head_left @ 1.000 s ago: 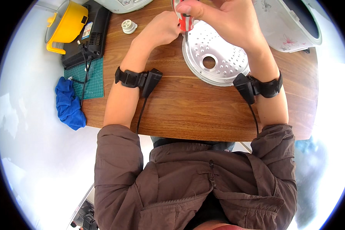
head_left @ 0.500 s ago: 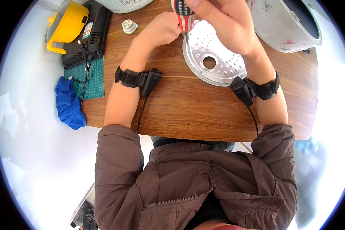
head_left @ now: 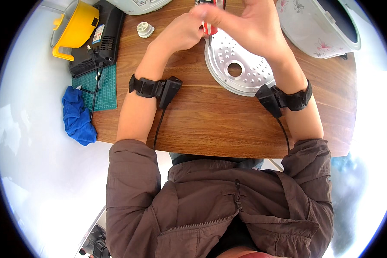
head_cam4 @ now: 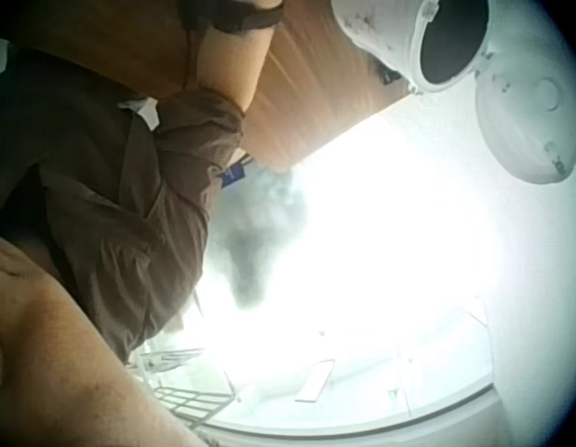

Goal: The person disassembles a white rice cooker by removing screws from the lid and inner components using a screwdriver. They separate the lid, inner pot, and small plastic parts, placing them on the table.

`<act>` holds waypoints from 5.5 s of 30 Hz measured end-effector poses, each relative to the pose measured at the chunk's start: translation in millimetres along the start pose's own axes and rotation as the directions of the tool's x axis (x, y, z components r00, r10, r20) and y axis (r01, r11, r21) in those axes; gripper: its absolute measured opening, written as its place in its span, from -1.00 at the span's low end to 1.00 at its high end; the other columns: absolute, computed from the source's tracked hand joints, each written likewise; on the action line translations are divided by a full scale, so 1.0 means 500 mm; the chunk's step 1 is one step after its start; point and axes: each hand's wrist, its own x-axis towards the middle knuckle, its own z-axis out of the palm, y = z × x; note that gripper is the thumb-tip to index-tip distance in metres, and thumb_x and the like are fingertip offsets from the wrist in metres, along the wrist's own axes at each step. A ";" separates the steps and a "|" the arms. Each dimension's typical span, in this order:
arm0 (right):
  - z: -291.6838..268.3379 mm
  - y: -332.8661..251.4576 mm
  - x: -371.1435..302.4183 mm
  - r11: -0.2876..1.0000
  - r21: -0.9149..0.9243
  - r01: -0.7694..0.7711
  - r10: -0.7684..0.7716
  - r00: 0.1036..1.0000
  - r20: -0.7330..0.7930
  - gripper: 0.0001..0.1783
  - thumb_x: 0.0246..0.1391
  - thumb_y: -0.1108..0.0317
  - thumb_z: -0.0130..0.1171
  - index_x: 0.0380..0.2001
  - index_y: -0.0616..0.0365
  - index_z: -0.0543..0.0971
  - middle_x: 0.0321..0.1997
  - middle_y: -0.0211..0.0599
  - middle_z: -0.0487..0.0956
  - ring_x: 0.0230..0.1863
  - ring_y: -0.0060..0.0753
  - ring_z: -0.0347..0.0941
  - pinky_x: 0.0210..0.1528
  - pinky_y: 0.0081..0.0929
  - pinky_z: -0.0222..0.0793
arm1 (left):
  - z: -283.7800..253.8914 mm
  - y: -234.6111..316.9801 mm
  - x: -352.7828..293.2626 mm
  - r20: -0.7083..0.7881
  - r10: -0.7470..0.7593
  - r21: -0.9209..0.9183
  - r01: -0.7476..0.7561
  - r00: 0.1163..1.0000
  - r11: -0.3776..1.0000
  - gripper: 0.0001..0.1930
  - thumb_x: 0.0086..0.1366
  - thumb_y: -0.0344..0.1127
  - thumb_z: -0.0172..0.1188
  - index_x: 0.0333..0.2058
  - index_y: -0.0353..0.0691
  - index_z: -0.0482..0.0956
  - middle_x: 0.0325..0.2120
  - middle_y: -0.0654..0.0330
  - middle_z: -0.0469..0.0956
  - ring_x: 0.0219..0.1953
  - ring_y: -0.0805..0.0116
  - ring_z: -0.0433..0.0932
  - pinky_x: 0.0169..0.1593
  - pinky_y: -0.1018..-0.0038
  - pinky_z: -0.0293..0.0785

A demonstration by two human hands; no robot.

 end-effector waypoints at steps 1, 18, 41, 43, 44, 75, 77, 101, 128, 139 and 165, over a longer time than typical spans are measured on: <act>0.000 -0.011 0.004 0.996 -0.091 0.008 -0.010 1.000 -0.014 -0.56 0.20 0.54 0.32 0.14 0.20 0.50 -0.04 -0.36 0.59 -0.14 -0.61 0.46 -0.11 -0.62 0.44 | 0.000 0.020 -0.010 -0.074 0.046 -0.027 -0.048 0.996 0.998 -0.80 0.34 -0.29 0.16 -0.22 -0.31 0.61 -0.31 -0.09 0.66 -0.21 -0.13 0.60 -0.16 0.10 0.47; -0.027 -0.051 0.026 0.960 -0.257 -0.112 0.105 0.994 -0.041 -0.58 0.07 0.47 0.43 0.02 0.14 0.60 -0.20 -0.30 0.56 -0.30 -0.53 0.47 -0.24 -0.63 0.44 | -0.024 0.088 -0.085 0.071 -0.083 -0.260 0.098 0.994 0.961 -0.74 0.19 -0.34 0.44 -0.18 -0.29 0.64 -0.37 0.14 0.62 -0.30 0.28 0.57 -0.15 0.37 0.52; -0.028 -0.041 0.013 0.979 -0.175 -0.105 0.120 0.990 0.079 -0.59 0.14 0.55 0.29 0.09 0.18 0.56 -0.06 -0.22 0.53 -0.16 -0.42 0.49 -0.13 -0.50 0.50 | 0.005 0.015 -0.084 0.035 0.021 -0.447 -0.004 0.999 0.894 -0.89 0.31 -0.52 0.28 -0.20 -0.27 0.68 -0.18 0.28 0.64 -0.11 0.37 0.58 -0.02 0.44 0.50; -0.027 -0.044 0.011 0.971 -0.061 -0.232 0.238 0.964 0.117 -0.58 0.14 0.52 0.31 0.09 0.18 0.56 -0.09 -0.24 0.51 -0.15 -0.43 0.46 -0.12 -0.52 0.48 | 0.005 0.013 -0.083 0.044 0.022 -0.424 -0.001 0.999 0.906 -0.88 0.31 -0.53 0.27 -0.19 -0.26 0.68 -0.17 0.27 0.64 -0.10 0.36 0.58 0.00 0.43 0.50; -0.023 -0.024 0.005 0.968 0.039 -0.247 0.240 0.963 0.121 -0.58 0.14 0.51 0.32 0.09 0.17 0.55 -0.12 -0.26 0.50 -0.17 -0.44 0.45 -0.13 -0.53 0.46 | 0.001 0.020 -0.081 0.055 0.008 -0.406 0.015 0.998 0.914 -0.87 0.31 -0.53 0.26 -0.18 -0.26 0.68 -0.16 0.27 0.64 -0.10 0.35 0.58 0.01 0.43 0.50; -0.030 -0.018 0.006 0.989 0.050 -0.139 0.130 0.981 0.147 -0.65 0.24 0.52 0.24 0.09 0.19 0.54 -0.06 -0.30 0.51 -0.21 -0.58 0.41 -0.28 -0.57 0.38 | 0.011 0.013 -0.081 0.082 -0.060 -0.525 0.094 0.995 0.846 -0.88 0.33 -0.46 0.31 -0.17 -0.29 0.66 -0.17 0.26 0.66 -0.14 0.42 0.60 -0.02 0.46 0.52; -0.053 -0.025 0.016 0.963 0.201 -0.178 0.125 0.960 0.251 -0.64 0.21 0.52 0.28 0.08 0.17 0.56 -0.06 -0.29 0.51 -0.23 -0.57 0.41 -0.27 -0.56 0.40 | 0.009 0.015 -0.080 0.078 -0.042 -0.520 0.077 0.996 0.851 -0.88 0.33 -0.46 0.31 -0.17 -0.28 0.66 -0.20 0.28 0.65 -0.15 0.43 0.60 -0.03 0.47 0.52; -0.016 -0.064 0.009 0.977 -0.096 -0.191 0.192 0.981 0.004 -0.51 0.16 0.62 0.08 0.18 0.24 0.50 -0.09 -0.23 0.56 -0.35 -0.62 0.40 -0.27 -0.63 0.42 | 0.010 0.017 -0.081 0.065 -0.044 -0.502 0.071 0.997 0.862 -0.91 0.33 -0.46 0.32 -0.23 -0.30 0.61 -0.25 0.32 0.57 -0.19 0.46 0.54 -0.08 0.49 0.48; -0.041 -0.076 0.007 0.991 -0.076 -0.114 0.126 0.973 0.191 -0.30 0.08 0.60 0.06 0.35 0.21 0.31 -0.06 -0.18 0.57 -0.21 -0.38 0.50 -0.18 -0.42 0.47 | 0.008 0.023 -0.081 0.047 -0.053 -0.414 0.068 0.997 0.908 -0.87 0.31 -0.41 0.35 -0.23 -0.26 0.59 -0.32 0.30 0.57 -0.24 0.44 0.53 -0.12 0.46 0.48; -0.037 -0.036 0.008 0.961 0.253 -0.109 0.103 0.994 0.037 -0.20 -0.12 0.69 -0.08 0.33 0.24 0.34 -0.19 -0.30 0.53 -0.28 -0.63 0.40 -0.21 -0.66 0.38 | 0.009 0.029 -0.077 0.023 -0.027 -0.352 0.033 0.999 0.936 -0.87 0.36 -0.37 0.31 -0.19 -0.27 0.59 -0.26 0.27 0.60 -0.19 0.42 0.56 -0.06 0.46 0.50; -0.074 -0.053 0.029 0.966 0.257 0.001 0.095 0.928 -0.361 -0.34 -0.04 0.68 -0.15 0.22 0.37 0.44 -0.22 -0.31 0.52 -0.14 -0.52 0.48 -0.11 -0.63 0.50 | -0.131 -0.039 -0.127 -0.090 0.045 0.350 -0.011 0.995 0.937 -0.90 0.30 -0.45 0.26 -0.22 -0.31 0.64 -0.31 0.10 0.59 -0.25 0.09 0.60 -0.13 0.36 0.53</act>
